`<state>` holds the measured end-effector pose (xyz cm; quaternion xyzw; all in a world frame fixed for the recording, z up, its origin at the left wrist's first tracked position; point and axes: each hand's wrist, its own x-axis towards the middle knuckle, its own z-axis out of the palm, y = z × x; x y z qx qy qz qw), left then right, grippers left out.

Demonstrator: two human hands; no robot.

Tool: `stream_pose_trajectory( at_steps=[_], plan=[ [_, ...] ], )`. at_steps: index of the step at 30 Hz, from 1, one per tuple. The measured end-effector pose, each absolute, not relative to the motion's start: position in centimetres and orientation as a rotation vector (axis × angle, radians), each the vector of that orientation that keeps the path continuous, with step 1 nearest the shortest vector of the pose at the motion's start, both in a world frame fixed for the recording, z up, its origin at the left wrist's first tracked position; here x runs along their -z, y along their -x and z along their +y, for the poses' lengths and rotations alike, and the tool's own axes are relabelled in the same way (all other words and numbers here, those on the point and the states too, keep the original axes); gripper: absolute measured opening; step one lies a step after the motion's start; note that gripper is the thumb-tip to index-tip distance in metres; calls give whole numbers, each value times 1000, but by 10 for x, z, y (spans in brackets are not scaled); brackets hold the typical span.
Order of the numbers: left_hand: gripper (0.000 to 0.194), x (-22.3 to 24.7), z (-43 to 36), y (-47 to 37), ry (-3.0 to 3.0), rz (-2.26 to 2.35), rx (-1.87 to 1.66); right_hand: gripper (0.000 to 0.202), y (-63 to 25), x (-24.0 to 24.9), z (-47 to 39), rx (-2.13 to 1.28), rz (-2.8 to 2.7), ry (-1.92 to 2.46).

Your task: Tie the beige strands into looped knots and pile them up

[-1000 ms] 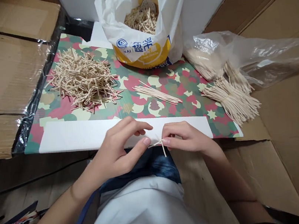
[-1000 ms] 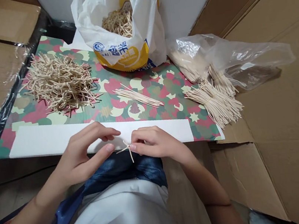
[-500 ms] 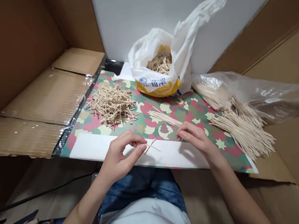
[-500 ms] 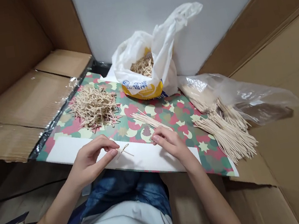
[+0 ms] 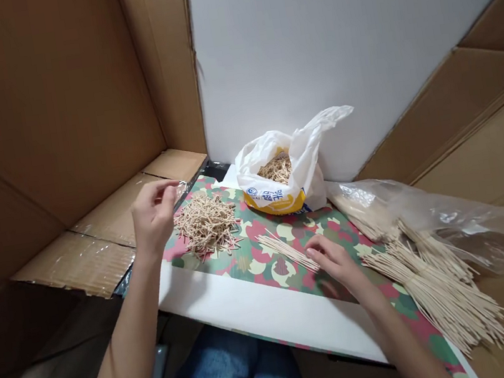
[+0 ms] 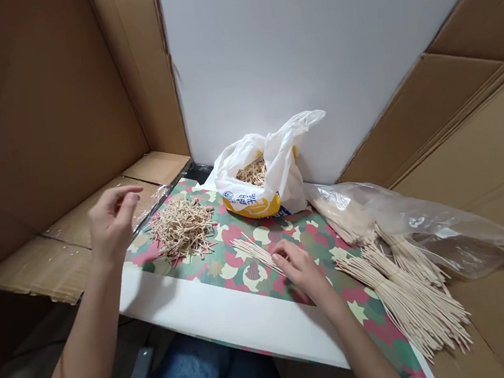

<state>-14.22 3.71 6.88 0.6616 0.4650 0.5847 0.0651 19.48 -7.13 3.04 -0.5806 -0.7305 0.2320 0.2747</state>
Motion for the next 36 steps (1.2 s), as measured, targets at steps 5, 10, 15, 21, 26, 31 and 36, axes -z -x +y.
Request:
stream_pose_trajectory(
  at_steps=[5, 10, 15, 21, 26, 31, 36],
  plan=[
    [26, -98, 36, 99, -2069, 1165, -1834, 21, -197, -21, -40, -199, -2408, 1791],
    [16, -93, 45, 34, -2458, 795, -1476, 14, -188, -7, -24, -156, -2542, 1806],
    [21, -43, 57, 7, -2776, 635, -1050, 14, -189, -4, -19, -191, -2589, 1771],
    [24, -20, 55, 10, -2644, 769, -879, 15, -207, -5, -18, -332, -2437, 1694],
    [27, -21, 46, 7, -2461, 817, -753, 17, -210, -15, -24, -623, -2316, 1484],
    [21, -19, 41, 2, -2164, 532, -491, 16, -210, -22, -26, -1082, -2158, 1361],
    [17, -21, 39, 1, -1590, 411, -250, 12, -215, -17, -28, -1545, -1660, 1341]
  ],
)
